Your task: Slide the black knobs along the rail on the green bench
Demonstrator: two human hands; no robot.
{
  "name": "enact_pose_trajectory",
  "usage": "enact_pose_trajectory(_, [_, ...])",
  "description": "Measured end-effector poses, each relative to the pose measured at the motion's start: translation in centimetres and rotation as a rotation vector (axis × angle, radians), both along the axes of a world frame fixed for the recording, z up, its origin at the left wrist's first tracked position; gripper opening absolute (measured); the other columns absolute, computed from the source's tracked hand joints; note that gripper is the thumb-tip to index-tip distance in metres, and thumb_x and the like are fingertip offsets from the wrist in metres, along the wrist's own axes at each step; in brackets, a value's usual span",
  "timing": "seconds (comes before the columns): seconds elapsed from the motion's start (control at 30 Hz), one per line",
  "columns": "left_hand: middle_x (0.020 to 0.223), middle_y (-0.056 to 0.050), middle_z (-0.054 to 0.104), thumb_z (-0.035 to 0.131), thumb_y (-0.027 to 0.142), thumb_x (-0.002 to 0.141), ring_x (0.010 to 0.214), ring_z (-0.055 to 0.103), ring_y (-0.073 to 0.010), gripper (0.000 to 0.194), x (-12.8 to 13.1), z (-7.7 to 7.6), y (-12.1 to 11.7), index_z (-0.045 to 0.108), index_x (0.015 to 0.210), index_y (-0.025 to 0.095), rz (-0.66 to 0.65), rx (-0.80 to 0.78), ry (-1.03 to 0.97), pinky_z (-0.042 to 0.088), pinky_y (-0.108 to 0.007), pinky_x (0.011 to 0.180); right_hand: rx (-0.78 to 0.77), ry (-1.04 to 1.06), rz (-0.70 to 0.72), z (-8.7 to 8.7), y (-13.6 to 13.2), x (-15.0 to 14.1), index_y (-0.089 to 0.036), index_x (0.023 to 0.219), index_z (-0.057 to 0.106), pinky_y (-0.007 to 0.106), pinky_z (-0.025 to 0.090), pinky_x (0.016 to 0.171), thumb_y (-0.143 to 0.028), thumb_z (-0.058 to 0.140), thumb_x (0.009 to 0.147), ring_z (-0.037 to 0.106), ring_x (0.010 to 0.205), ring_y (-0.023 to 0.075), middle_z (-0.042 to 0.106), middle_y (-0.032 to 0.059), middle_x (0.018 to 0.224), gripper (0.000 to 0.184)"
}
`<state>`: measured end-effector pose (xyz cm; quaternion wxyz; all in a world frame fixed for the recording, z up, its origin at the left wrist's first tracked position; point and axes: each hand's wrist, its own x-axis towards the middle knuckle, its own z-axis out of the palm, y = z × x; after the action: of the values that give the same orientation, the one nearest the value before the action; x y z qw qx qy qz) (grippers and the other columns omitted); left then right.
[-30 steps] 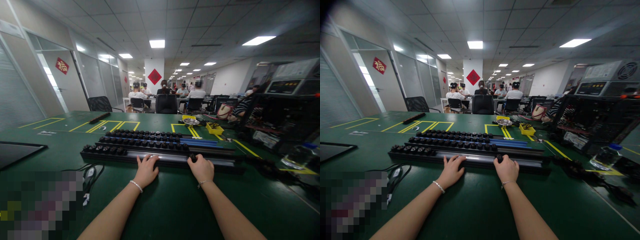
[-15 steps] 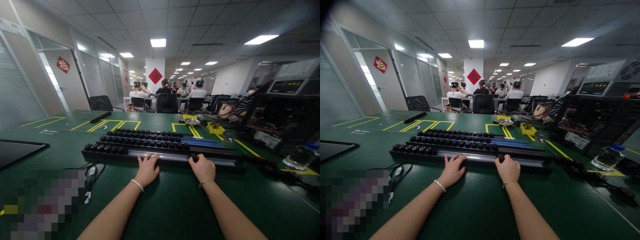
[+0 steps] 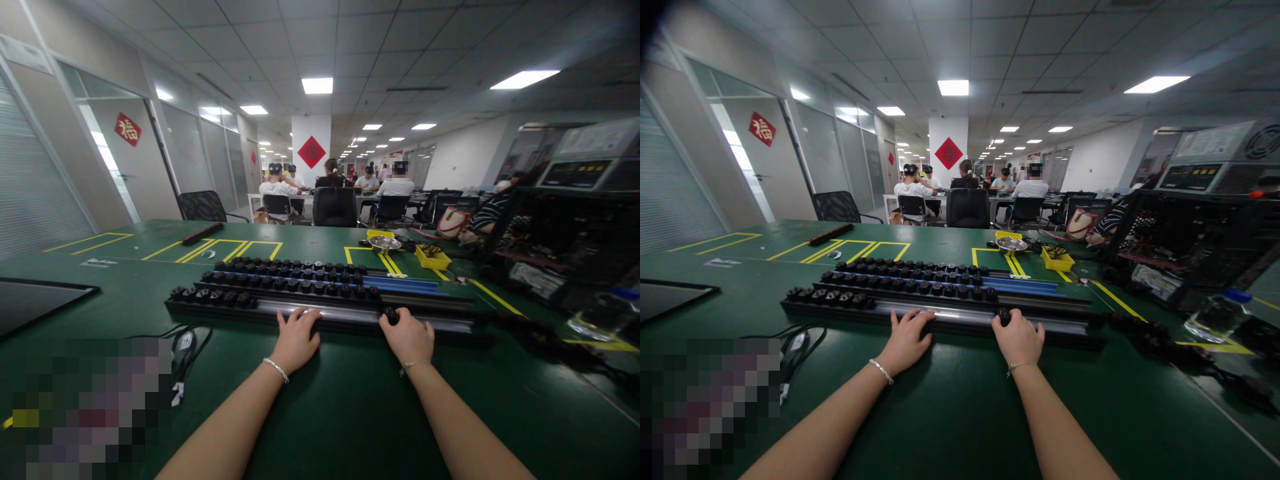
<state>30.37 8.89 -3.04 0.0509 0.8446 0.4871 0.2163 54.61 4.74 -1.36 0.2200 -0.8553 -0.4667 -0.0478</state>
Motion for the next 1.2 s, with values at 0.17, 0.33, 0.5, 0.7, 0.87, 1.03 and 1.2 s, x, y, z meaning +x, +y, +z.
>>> enact_pose_trajectory(0.17, [0.129, 0.001, 0.053, 0.047, 0.024, 0.079, 0.126, 0.034, -0.0244, 0.043, -0.04, 0.00, 0.04, 0.044, 0.121, 0.032, -0.016, 0.003, -0.023, -0.002, -0.069, 0.102, -0.003, -0.002, -0.004, -0.13, 0.10, 0.27, -0.019, 0.092, 0.058, 0.040, 0.026, 0.094, -0.046, 0.038, 0.078, 0.060, 0.083, 0.0229, 0.067, 0.0081, 0.079, 0.037])
enact_pose_trajectory(0.33, [0.129, 0.000, 0.052, 0.047, 0.024, 0.079, 0.126, 0.034, -0.0248, 0.044, -0.07, -0.06, 0.09, 0.044, 0.122, 0.032, -0.014, -0.003, -0.018, -0.003, -0.069, 0.102, 0.005, -0.006, -0.003, -0.17, 0.17, 0.41, -0.019, 0.089, 0.057, 0.039, 0.027, 0.092, -0.046, 0.038, 0.078, 0.060, 0.081, 0.0226, 0.066, 0.0078, 0.077, 0.035])
enact_pose_trajectory(0.5, [0.129, 0.001, 0.052, 0.047, 0.023, 0.078, 0.125, 0.034, -0.0246, 0.044, -0.13, -0.23, 0.15, 0.044, 0.121, 0.033, -0.018, 0.009, -0.031, -0.002, -0.070, 0.101, 0.014, 0.001, 0.008, -0.09, 0.07, 0.39, -0.019, 0.086, 0.057, 0.037, 0.029, 0.089, -0.045, 0.038, 0.078, 0.060, 0.080, 0.0220, 0.067, 0.0068, 0.077, 0.033])
enact_pose_trajectory(0.7, [0.129, 0.001, 0.052, 0.048, 0.024, 0.078, 0.126, 0.034, -0.0244, 0.043, -0.13, -0.11, 0.10, 0.044, 0.120, 0.032, -0.019, -0.003, -0.030, -0.003, -0.069, 0.102, 0.002, -0.029, -0.013, 0.24, -0.09, 0.47, -0.018, 0.089, 0.058, 0.035, 0.033, 0.083, -0.044, 0.039, 0.078, 0.060, 0.080, 0.0231, 0.066, 0.0082, 0.077, 0.034])
enact_pose_trajectory(0.87, [0.129, 0.001, 0.053, 0.047, 0.023, 0.078, 0.126, 0.034, -0.0241, 0.044, -0.05, -0.06, 0.04, 0.044, 0.121, 0.032, -0.012, 0.005, -0.014, -0.002, -0.069, 0.102, -0.009, -0.027, -0.015, 0.27, -0.11, 0.62, -0.018, 0.088, 0.058, 0.036, 0.034, 0.084, -0.045, 0.038, 0.077, 0.060, 0.080, 0.0237, 0.066, 0.0087, 0.077, 0.035])
enact_pose_trajectory(1.03, [0.129, 0.001, 0.053, 0.047, 0.023, 0.078, 0.126, 0.034, -0.0242, 0.043, -0.08, -0.15, 0.08, 0.044, 0.120, 0.032, -0.017, 0.010, -0.026, -0.003, -0.069, 0.102, -0.005, 0.014, -0.028, 0.09, -0.09, 0.77, -0.020, 0.088, 0.057, 0.045, 0.022, 0.097, -0.046, 0.038, 0.077, 0.060, 0.080, 0.0238, 0.066, 0.0071, 0.077, 0.034])
enact_pose_trajectory(1.2, [0.129, 0.001, 0.052, 0.047, 0.023, 0.078, 0.126, 0.034, -0.0244, 0.044, -0.12, -0.16, 0.11, 0.044, 0.121, 0.032, -0.022, 0.006, -0.046, -0.004, -0.069, 0.102, -0.009, 0.035, -0.033, 0.19, -0.15, 0.96, -0.020, 0.089, 0.057, 0.047, 0.020, 0.098, -0.046, 0.038, 0.076, 0.059, 0.080, 0.0238, 0.066, 0.0067, 0.077, 0.035])
